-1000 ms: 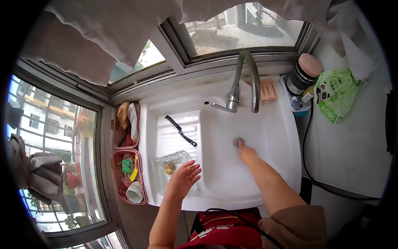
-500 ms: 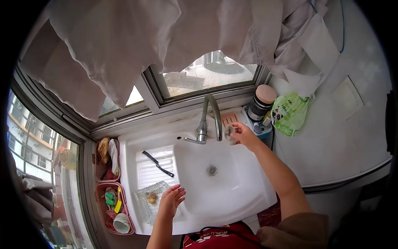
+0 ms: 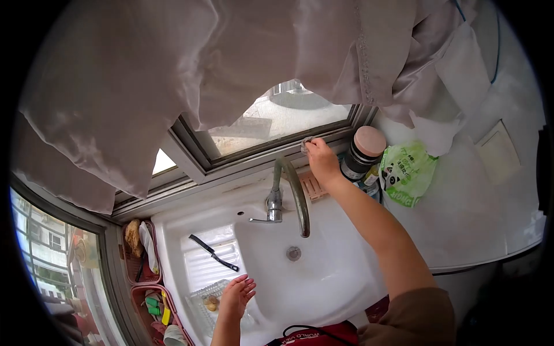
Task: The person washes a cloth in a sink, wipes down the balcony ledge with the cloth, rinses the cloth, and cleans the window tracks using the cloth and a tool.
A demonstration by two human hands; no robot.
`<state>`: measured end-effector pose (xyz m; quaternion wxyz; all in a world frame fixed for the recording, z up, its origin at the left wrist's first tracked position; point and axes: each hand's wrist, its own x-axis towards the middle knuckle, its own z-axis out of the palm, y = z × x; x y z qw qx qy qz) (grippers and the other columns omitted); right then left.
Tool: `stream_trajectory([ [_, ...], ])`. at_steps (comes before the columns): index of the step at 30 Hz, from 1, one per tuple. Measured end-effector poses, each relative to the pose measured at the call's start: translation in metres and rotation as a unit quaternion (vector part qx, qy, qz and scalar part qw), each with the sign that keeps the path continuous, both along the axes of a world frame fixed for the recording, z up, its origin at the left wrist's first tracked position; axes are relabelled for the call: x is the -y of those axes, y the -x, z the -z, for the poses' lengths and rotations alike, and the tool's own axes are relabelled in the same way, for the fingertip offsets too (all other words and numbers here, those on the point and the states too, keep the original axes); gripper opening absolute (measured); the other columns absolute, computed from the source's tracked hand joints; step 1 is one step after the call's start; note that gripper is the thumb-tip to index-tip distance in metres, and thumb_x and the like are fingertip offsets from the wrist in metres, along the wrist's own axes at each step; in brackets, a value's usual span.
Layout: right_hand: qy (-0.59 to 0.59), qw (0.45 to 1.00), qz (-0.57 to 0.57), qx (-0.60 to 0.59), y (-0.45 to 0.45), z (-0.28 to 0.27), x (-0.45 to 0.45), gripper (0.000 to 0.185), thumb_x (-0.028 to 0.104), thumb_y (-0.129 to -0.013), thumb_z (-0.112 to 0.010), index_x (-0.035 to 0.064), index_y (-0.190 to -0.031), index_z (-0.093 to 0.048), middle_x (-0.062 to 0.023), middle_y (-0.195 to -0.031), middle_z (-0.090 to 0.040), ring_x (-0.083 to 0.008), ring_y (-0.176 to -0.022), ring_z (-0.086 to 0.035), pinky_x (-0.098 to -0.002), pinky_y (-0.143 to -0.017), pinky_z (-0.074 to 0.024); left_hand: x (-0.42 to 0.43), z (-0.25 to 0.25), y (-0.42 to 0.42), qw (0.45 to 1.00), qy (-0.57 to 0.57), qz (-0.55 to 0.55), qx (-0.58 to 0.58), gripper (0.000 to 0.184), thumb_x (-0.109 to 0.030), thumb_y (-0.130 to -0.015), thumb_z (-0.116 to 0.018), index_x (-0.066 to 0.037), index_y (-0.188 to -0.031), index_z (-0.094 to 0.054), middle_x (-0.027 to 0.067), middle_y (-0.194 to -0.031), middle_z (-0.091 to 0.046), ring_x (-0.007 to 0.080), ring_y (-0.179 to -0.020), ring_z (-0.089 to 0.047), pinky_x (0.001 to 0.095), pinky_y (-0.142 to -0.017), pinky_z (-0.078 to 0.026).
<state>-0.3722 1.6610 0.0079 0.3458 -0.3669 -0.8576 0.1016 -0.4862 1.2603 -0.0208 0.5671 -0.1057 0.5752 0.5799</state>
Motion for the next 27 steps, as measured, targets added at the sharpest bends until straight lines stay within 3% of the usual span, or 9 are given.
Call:
stream_trajectory([
  [3,-0.01,0.99,0.118,0.073,-0.007,-0.008,-0.021,0.011,0.007,-0.084,-0.045,-0.0001,-0.089,-0.052,-0.0137,-0.1,-0.049,-0.031,-0.092,-0.053,-0.0393,-0.076,-0.0467,-0.016,-0.001,0.001,1.0,-0.009,0.015,0.013,0.027,-0.008,-0.084,-0.05,-0.002,-0.11,-0.048,0.0111,-0.096,-0.058,0.0231,-0.09,-0.057,0.0349,-0.079,-0.047],
  [6,0.01,0.967,0.248,0.064,-0.018,-0.018,-0.041,0.015,0.006,-0.085,-0.043,-0.0036,-0.091,-0.054,-0.0168,-0.1,-0.05,-0.0316,-0.092,-0.054,-0.0371,-0.076,-0.0482,-0.024,-0.009,0.007,0.999,-0.037,0.017,0.007,0.027,-0.008,-0.084,-0.049,-0.003,-0.11,-0.048,0.0115,-0.097,-0.058,0.0231,-0.09,-0.057,0.0349,-0.079,-0.047],
  [9,0.101,0.915,0.359,0.154,-0.008,-0.024,-0.054,0.018,0.008,-0.085,-0.046,-0.0054,-0.092,-0.057,-0.0171,-0.103,-0.052,-0.0299,-0.093,-0.055,-0.0368,-0.075,-0.0507,-0.015,-0.004,0.015,0.999,-0.05,0.008,0.009,0.026,-0.008,-0.084,-0.047,-0.003,-0.11,-0.048,0.0118,-0.097,-0.058,0.0231,-0.09,-0.058,0.0351,-0.079,-0.048],
  [13,0.053,0.917,0.284,0.277,0.008,-0.036,-0.035,0.021,0.011,-0.087,-0.045,-0.0031,-0.09,-0.061,-0.0163,-0.103,-0.051,-0.0295,-0.095,-0.054,-0.0353,-0.077,-0.0501,-0.003,0.003,0.025,0.999,-0.04,-0.015,0.013,0.025,-0.009,-0.085,-0.047,-0.002,-0.11,-0.049,0.0114,-0.099,-0.058,0.0219,-0.091,-0.057,0.034,-0.079,-0.047],
  [19,0.009,0.982,0.118,0.149,0.027,-0.028,-0.001,0.017,0.013,-0.082,-0.048,0.0009,-0.082,-0.061,-0.0119,-0.093,-0.052,-0.0302,-0.094,-0.051,-0.0396,-0.077,-0.0461,-0.012,-0.005,0.018,0.999,-0.037,-0.006,0.035,0.025,-0.009,-0.086,-0.047,-0.002,-0.11,-0.049,0.0113,-0.1,-0.057,0.0217,-0.091,-0.057,0.033,-0.078,-0.047],
  [21,-0.057,0.937,0.179,0.295,0.017,-0.04,-0.019,0.015,0.013,-0.08,-0.051,0.0065,-0.081,-0.064,-0.0087,-0.091,-0.056,-0.0262,-0.094,-0.051,-0.037,-0.077,-0.0419,-0.012,-0.011,0.02,0.997,-0.07,0.003,0.02,0.029,-0.012,-0.084,-0.05,-0.003,-0.111,-0.047,0.0114,-0.098,-0.057,0.0232,-0.092,-0.056,0.0351,-0.079,-0.047],
  [22,-0.078,0.887,0.232,0.391,0.015,-0.05,-0.028,0.016,0.013,-0.078,-0.052,0.0113,-0.084,-0.067,-0.0052,-0.092,-0.06,-0.0219,-0.096,-0.05,-0.0335,-0.08,-0.0355,-0.008,-0.012,0.023,0.997,-0.071,-0.002,0.018,0.029,-0.012,-0.084,-0.05,-0.003,-0.111,-0.047,0.0114,-0.098,-0.057,0.0232,-0.092,-0.056,0.0351,-0.079,-0.047],
  [24,-0.08,0.821,0.261,0.502,0.007,-0.064,-0.042,0.02,0.016,-0.079,-0.053,0.0159,-0.094,-0.067,-0.0025,-0.101,-0.059,-0.0197,-0.101,-0.045,-0.0339,-0.084,-0.0287,0.004,-0.008,0.027,0.998,-0.056,-0.019,-0.003,0.028,-0.012,-0.084,-0.05,-0.002,-0.111,-0.047,0.0115,-0.098,-0.057,0.0233,-0.091,-0.057,0.0352,-0.078,-0.047],
  [27,-0.042,0.799,0.324,0.506,0.006,-0.066,-0.066,0.02,0.017,-0.081,-0.052,0.0153,-0.096,-0.066,-0.0039,-0.104,-0.059,-0.0203,-0.103,-0.047,-0.0327,-0.084,-0.0295,0.027,0.001,0.031,0.998,-0.022,-0.055,-0.004,0.028,-0.012,-0.084,-0.049,-0.002,-0.11,-0.047,0.0119,-0.098,-0.057,0.0234,-0.091,-0.057,0.035,-0.078,-0.047],
])
